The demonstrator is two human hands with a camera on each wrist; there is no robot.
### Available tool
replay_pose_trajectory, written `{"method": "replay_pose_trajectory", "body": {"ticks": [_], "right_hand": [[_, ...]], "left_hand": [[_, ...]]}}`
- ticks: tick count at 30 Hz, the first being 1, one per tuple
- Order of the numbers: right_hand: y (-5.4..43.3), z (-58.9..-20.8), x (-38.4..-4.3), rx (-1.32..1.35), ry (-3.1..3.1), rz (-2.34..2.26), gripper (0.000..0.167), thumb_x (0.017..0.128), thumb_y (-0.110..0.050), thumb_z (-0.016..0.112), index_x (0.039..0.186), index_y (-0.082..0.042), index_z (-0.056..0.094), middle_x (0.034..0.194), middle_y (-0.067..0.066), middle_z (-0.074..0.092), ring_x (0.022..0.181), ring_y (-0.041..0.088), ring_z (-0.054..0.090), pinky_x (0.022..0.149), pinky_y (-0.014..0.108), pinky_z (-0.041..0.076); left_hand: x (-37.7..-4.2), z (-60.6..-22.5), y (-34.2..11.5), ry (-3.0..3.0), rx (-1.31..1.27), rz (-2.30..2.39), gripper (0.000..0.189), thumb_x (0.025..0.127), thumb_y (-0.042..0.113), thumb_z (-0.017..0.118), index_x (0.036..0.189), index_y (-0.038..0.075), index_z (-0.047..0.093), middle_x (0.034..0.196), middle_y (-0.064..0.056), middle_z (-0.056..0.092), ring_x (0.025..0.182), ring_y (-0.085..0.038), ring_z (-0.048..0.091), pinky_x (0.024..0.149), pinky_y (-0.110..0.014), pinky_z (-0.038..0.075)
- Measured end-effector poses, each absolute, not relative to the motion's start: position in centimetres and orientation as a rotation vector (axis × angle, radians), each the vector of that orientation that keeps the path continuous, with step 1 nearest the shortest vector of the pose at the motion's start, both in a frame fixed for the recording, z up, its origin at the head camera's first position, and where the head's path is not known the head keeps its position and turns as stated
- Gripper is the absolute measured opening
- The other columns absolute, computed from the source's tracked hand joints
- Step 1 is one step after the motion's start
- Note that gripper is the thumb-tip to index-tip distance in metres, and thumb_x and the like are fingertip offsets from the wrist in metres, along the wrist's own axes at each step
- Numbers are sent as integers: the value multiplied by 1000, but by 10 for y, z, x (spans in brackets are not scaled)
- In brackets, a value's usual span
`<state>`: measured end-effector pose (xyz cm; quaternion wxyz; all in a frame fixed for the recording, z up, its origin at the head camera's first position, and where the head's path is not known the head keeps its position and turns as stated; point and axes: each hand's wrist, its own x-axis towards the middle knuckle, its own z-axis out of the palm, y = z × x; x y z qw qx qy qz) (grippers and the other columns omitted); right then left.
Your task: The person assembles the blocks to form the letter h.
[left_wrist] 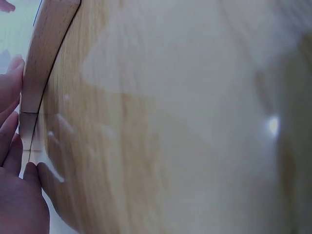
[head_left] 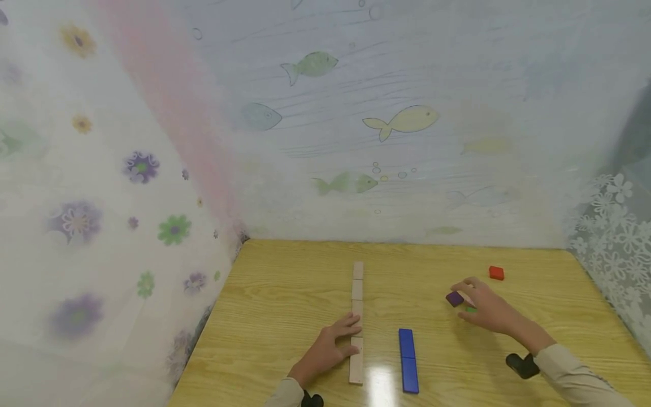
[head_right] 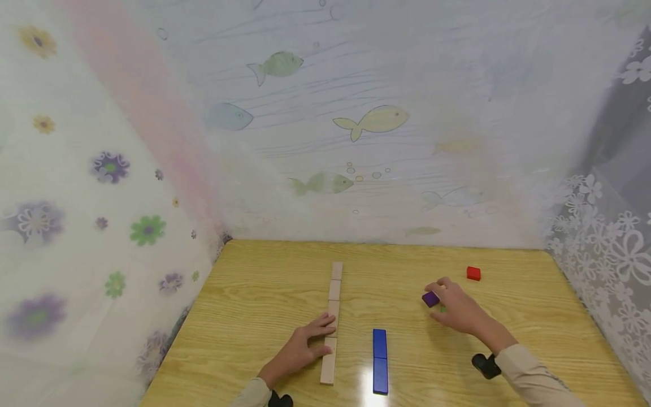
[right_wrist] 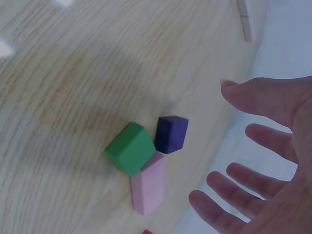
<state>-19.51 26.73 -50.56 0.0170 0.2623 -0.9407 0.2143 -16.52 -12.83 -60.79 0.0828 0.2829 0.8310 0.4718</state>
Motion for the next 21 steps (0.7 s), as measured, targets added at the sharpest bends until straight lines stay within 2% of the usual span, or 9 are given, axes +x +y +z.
{"method": "replay_pose_trajectory", "body": {"ticks": [5,13,21], "right_hand": [[273,-511,-197,773,-2932,676,43,77,-10,76,114,3,59,113,28,50,99,46,53,74,56,51],[287,-528,-207,654,-2956,694,46,74,-10,79,111,8,59,109,32,52,95,45,55,72,54,51],[303,-541,-212,563,-2943,761,45,76,-14,77,107,12,59,106,32,54,97,48,51,74,59,48]], "left_hand": [[-166,-609,-129,2468,836,1422,45,86,23,69,128,10,59,146,0,41,139,-19,27,110,-43,29],[-166,-609,-129,2477,839,1420,45,86,23,69,127,10,60,145,1,42,139,-19,27,110,-42,29],[-166,-611,-129,2469,833,1424,45,86,23,69,128,11,59,146,1,41,140,-17,26,110,-44,29]]}}
